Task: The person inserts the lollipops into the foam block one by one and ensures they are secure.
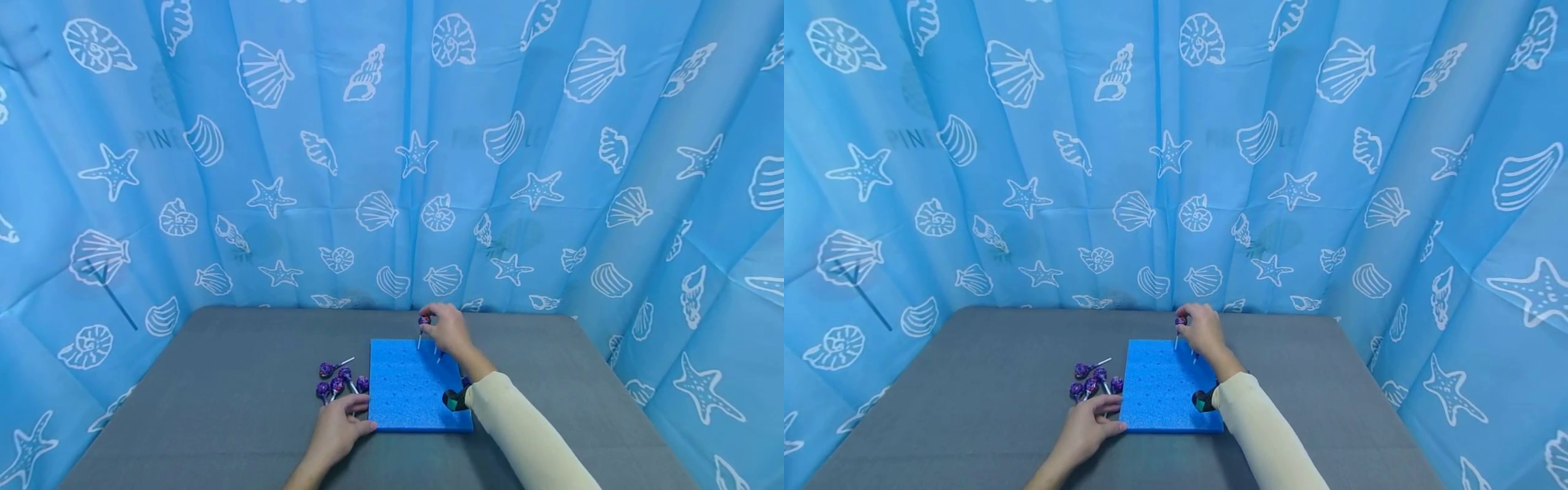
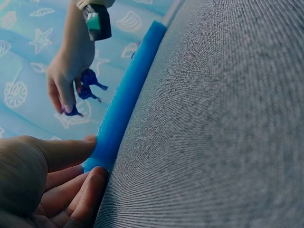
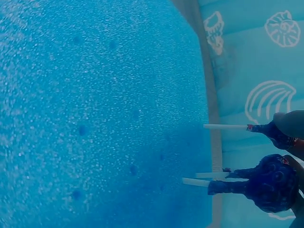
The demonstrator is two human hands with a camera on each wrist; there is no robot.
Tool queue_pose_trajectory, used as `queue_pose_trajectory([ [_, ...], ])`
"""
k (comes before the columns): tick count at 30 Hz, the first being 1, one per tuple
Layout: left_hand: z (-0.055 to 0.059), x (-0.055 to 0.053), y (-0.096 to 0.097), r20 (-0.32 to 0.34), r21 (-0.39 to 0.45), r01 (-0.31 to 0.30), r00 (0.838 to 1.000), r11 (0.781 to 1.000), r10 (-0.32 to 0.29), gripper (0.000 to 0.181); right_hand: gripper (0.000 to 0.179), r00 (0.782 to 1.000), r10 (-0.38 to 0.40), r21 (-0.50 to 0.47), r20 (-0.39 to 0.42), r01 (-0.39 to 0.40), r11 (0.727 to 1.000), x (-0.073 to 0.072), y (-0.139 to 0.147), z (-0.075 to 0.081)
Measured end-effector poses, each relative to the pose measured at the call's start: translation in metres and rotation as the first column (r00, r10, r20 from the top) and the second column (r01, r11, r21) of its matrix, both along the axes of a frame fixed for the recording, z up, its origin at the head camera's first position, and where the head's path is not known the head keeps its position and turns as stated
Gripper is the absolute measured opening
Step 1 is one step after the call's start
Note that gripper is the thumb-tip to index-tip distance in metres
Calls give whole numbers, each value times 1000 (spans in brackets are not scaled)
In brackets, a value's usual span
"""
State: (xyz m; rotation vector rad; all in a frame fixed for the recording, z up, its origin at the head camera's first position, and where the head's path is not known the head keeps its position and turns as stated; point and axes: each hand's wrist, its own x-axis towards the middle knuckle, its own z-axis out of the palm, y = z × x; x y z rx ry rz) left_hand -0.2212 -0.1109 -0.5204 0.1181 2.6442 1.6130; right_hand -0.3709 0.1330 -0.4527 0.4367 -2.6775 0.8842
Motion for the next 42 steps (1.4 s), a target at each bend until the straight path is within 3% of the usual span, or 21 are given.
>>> queue_pose_trajectory([
  [14,1,1,1,-7,-18,-7,1000,1000,7,49,18,1000,-24,70,16,23,997,4,-3,0],
  [25,1,1,1,-8,-11,-6,1000,1000,6,48,20,999,23,70,24,-24,997,10,0,-1],
  [42,0,0,2,13,-28,-16,1000,999,17,47,26,999,26,70,40,-29,997,8,3,-2],
])
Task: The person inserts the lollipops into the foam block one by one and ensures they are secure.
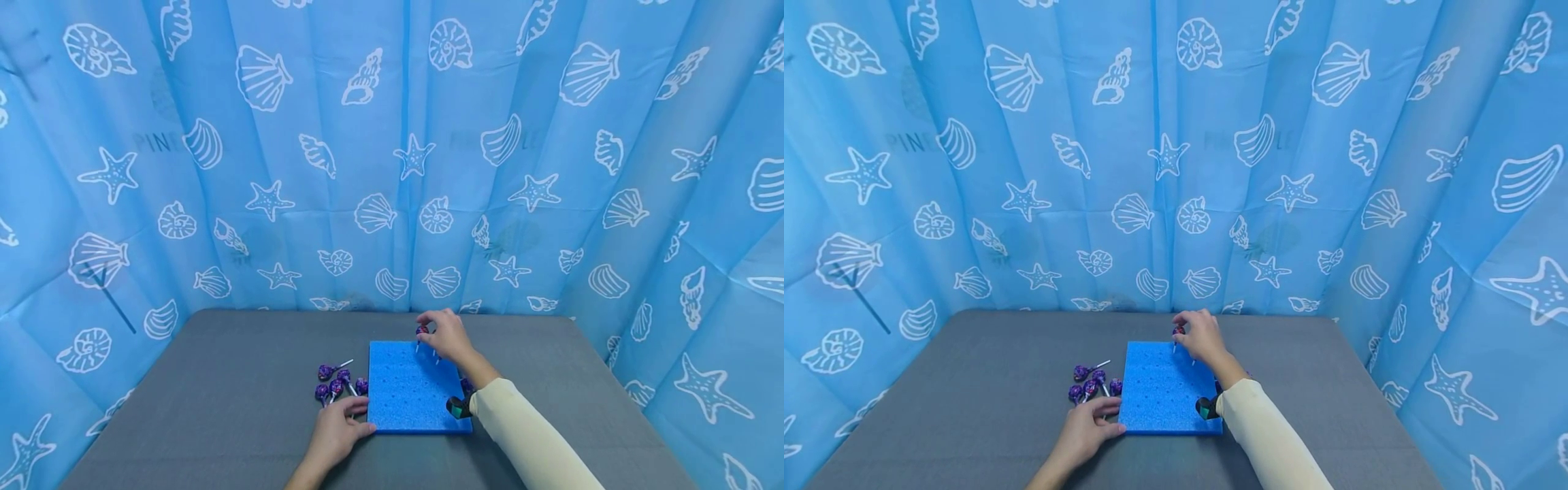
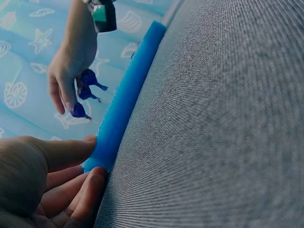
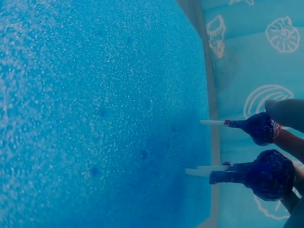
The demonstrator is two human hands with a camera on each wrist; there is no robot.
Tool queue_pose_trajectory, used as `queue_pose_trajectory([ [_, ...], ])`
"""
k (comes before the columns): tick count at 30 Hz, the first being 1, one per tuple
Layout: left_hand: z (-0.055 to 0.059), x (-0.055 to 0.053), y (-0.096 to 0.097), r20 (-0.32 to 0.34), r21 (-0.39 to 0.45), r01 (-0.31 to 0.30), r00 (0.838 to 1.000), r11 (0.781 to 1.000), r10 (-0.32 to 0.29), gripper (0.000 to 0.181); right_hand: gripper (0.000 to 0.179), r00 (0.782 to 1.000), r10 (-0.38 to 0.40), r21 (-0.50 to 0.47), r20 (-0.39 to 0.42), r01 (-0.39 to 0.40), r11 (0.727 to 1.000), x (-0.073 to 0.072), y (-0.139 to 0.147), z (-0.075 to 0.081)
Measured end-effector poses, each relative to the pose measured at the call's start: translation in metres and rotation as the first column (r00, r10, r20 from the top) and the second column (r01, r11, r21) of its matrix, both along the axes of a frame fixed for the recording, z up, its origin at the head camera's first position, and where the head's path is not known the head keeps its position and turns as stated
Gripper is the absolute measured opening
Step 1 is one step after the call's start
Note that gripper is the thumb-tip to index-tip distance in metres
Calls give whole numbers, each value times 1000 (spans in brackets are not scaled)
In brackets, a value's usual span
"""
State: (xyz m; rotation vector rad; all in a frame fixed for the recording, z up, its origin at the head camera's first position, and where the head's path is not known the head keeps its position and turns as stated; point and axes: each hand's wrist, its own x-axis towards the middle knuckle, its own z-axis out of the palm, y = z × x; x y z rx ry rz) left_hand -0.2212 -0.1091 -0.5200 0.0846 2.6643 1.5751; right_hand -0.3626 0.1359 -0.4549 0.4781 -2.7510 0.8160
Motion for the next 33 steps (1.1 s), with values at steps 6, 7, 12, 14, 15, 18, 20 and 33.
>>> queue_pose_trajectory([
  [6,-1,0,0,-3,-2,-3,1000,1000,3,47,24,1000,-8,-30,7,8,1000,-1,1,0],
  [7,-1,0,1,-6,-1,-2,1000,1000,2,47,24,1000,-8,-35,6,9,999,0,1,0],
  [12,-1,0,1,-17,5,2,1000,1000,-2,47,23,999,9,-71,-31,-11,997,1,4,4],
  [14,-1,0,1,-18,9,2,1000,1000,-2,48,23,999,19,-89,-49,-24,996,3,6,7],
  [15,-1,0,0,-18,9,2,1000,1000,-1,48,23,998,26,-99,-55,-31,995,4,8,8],
  [18,-1,0,0,-10,12,-2,1000,1000,2,48,26,997,31,-126,-68,-39,991,6,12,13],
  [20,-1,0,0,-12,12,-2,1000,1000,2,48,27,996,27,-139,-82,-38,990,7,16,15],
  [33,1,1,0,-22,-7,-2,1000,1000,2,45,31,985,-1,-284,-172,-48,957,22,49,13],
])
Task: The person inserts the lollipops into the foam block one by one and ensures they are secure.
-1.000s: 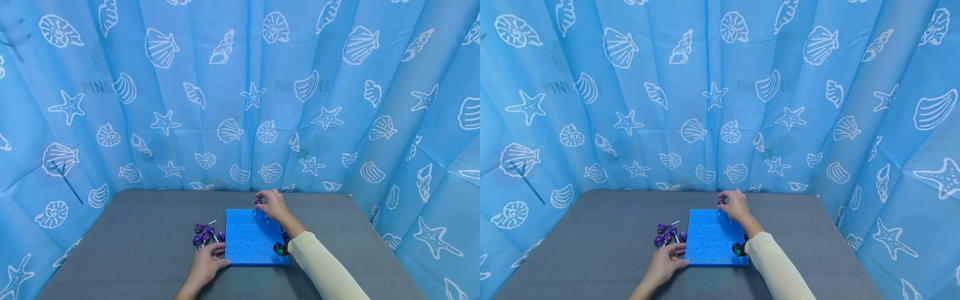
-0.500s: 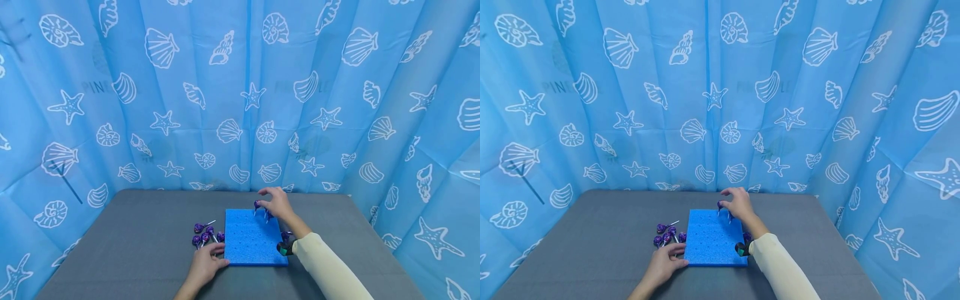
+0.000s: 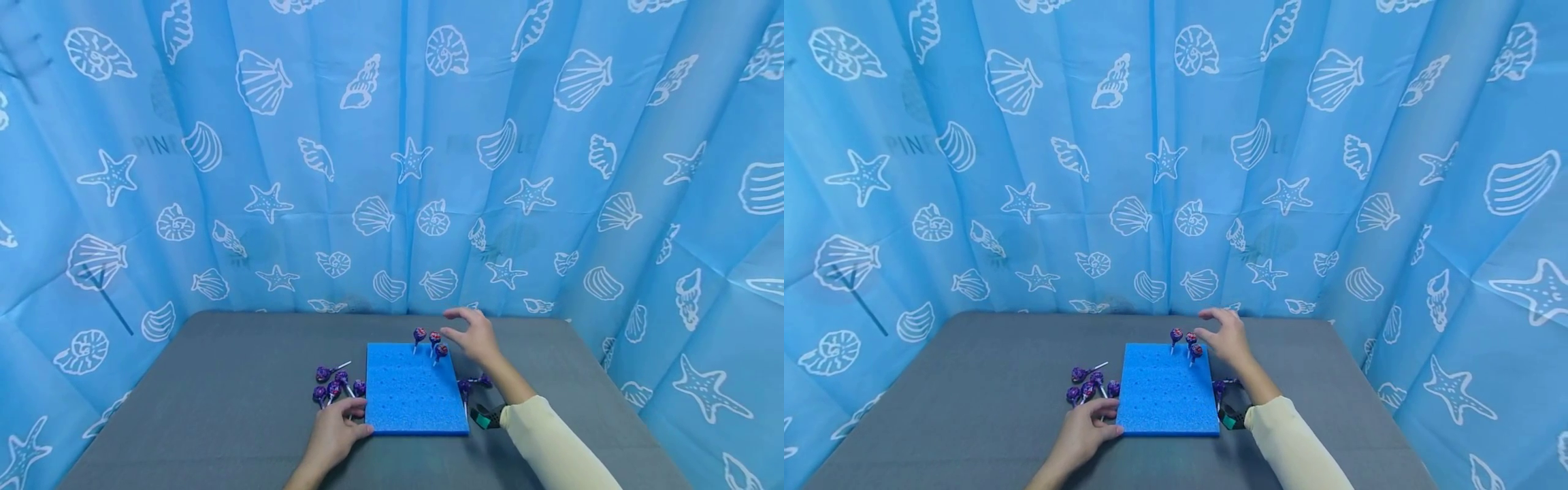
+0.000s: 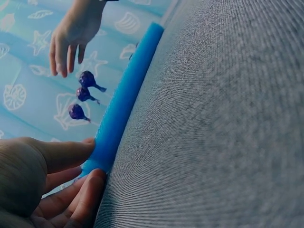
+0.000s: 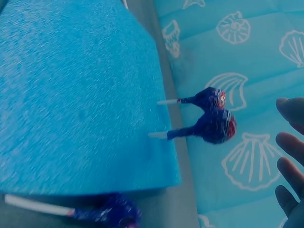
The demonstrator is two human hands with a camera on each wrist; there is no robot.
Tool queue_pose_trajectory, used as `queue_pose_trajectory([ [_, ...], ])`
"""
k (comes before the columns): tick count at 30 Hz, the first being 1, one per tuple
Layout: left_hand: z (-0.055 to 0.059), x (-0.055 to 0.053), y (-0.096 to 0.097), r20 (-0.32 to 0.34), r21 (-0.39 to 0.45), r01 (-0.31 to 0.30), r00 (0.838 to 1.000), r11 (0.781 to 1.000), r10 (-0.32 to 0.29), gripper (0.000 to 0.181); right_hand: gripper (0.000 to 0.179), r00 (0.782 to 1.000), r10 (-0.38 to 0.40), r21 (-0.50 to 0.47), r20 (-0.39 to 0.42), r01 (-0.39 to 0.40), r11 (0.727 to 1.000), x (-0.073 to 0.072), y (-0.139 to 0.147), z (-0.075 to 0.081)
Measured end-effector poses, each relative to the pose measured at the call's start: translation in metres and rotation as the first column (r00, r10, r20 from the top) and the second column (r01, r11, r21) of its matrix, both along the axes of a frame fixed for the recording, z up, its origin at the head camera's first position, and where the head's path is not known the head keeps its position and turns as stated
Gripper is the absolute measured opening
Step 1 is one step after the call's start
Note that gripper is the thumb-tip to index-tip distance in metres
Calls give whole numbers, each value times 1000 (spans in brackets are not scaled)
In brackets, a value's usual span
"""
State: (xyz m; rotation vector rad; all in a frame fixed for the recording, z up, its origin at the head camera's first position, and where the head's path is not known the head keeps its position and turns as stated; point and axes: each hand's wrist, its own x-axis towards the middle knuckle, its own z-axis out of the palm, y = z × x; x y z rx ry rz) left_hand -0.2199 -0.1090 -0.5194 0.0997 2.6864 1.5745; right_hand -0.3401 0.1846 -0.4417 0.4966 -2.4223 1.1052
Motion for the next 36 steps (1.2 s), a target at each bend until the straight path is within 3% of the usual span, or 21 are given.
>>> queue_pose_trajectory([
  [4,0,1,0,-36,-26,6,999,1000,-7,44,30,1000,-17,-27,-2,17,999,8,9,-5],
  [13,-3,2,1,-66,-48,3,998,999,-6,42,29,994,-60,-68,86,66,995,25,25,-20],
  [29,0,3,0,14,-37,5,1000,999,-5,44,29,972,-104,-5,210,108,994,45,48,-48],
  [36,1,4,1,24,-30,5,1000,1000,-4,44,34,969,-112,32,220,108,994,53,60,-56],
])
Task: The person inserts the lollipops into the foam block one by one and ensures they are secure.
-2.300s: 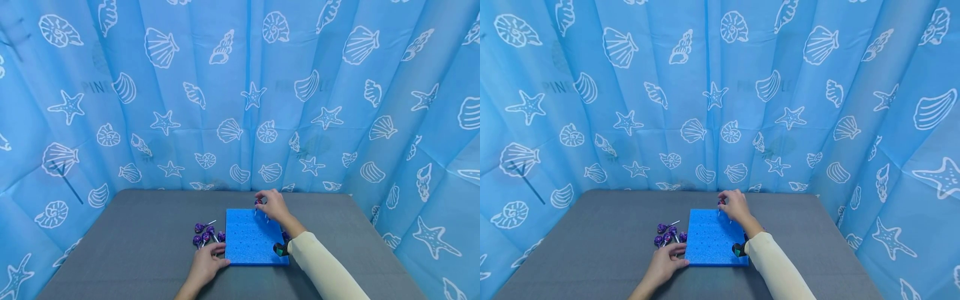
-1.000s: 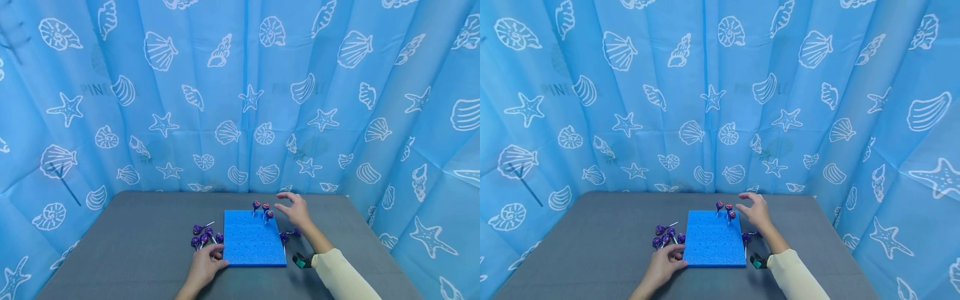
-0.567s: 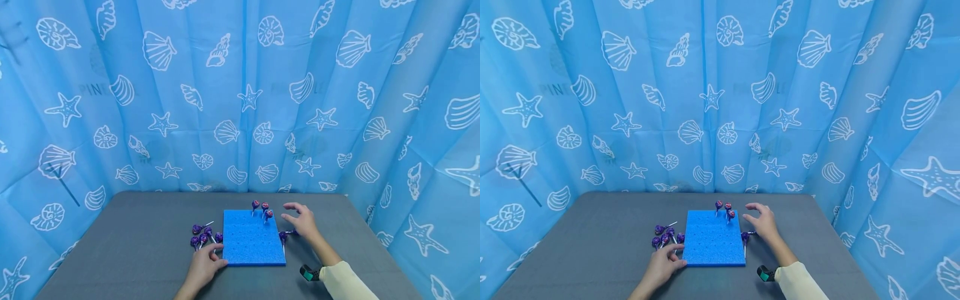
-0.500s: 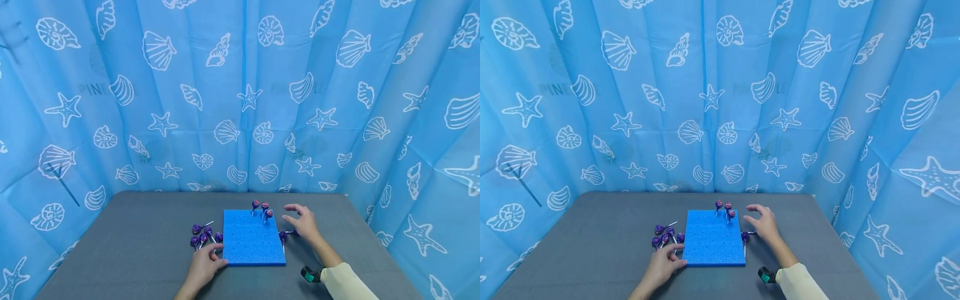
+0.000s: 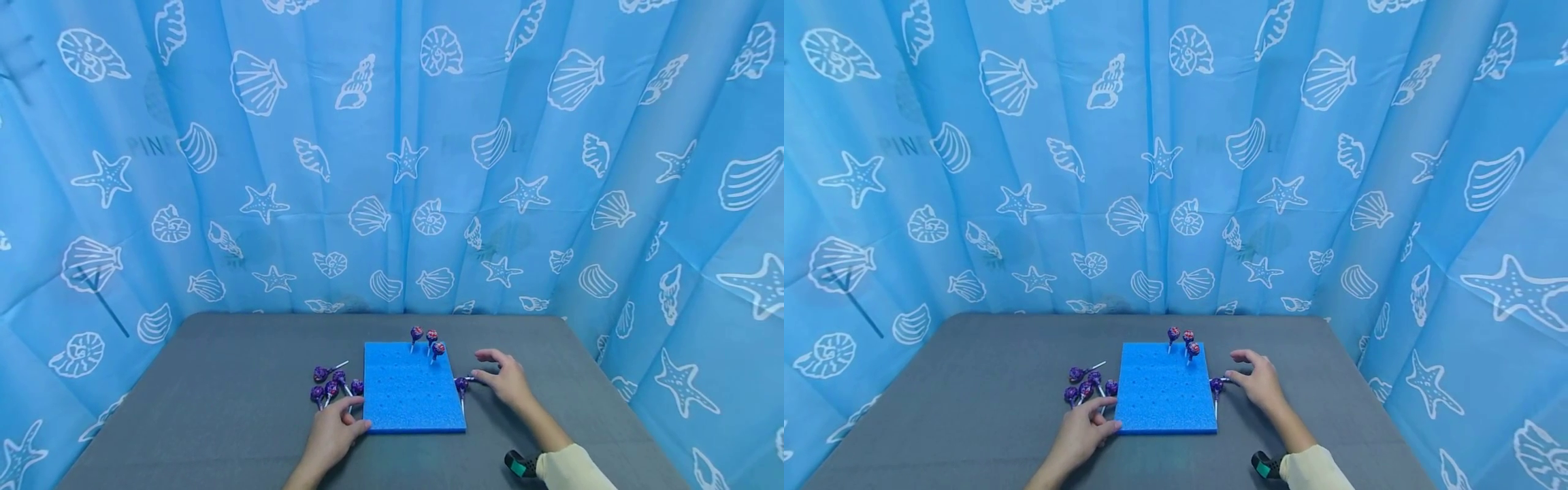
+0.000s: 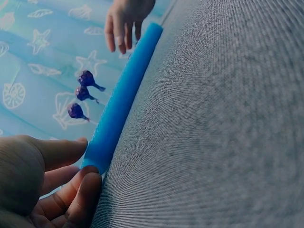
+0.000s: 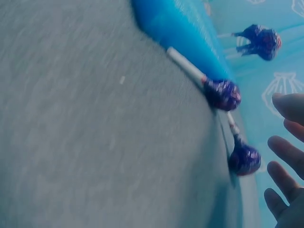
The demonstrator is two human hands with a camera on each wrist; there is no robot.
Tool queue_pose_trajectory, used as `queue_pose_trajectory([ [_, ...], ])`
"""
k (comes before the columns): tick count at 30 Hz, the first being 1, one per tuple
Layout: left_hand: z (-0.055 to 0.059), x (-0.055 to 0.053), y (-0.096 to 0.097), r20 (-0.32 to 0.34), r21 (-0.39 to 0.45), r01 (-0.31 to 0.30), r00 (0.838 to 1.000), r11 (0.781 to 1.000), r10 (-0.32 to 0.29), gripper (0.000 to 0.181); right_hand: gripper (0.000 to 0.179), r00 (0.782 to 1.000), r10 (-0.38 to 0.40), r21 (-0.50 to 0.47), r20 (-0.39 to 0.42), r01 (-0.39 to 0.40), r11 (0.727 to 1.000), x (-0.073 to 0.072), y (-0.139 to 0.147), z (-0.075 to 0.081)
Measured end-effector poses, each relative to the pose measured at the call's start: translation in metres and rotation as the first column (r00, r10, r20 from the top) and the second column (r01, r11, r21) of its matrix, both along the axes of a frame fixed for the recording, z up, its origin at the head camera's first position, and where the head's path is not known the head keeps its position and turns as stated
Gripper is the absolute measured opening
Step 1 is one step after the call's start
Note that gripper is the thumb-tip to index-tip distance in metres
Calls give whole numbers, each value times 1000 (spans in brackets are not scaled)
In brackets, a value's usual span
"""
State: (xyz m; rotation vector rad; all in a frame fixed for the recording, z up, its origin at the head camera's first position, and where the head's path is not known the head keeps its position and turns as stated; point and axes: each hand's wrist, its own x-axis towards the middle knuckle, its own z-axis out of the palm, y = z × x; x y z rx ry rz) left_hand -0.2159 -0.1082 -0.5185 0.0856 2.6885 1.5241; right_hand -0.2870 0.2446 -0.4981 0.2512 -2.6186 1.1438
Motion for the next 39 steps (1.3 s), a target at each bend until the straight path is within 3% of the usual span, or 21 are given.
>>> queue_pose_trajectory([
  [7,-1,0,0,-23,12,-1,1000,1000,1,43,37,999,20,-1,47,-20,1000,4,14,-7],
  [14,-1,0,0,-17,4,-5,1000,1000,5,44,43,993,6,59,116,-13,998,3,21,-12],
  [25,0,0,0,9,-12,-3,1000,1000,3,44,35,991,-10,63,134,1,998,-1,21,-14],
  [31,2,0,1,13,-8,0,1000,1000,0,45,33,995,-21,65,102,15,998,-3,19,-15],
  [39,1,0,1,16,-15,-10,1000,1000,11,46,31,1000,6,-4,4,-6,1000,-6,16,-12],
])
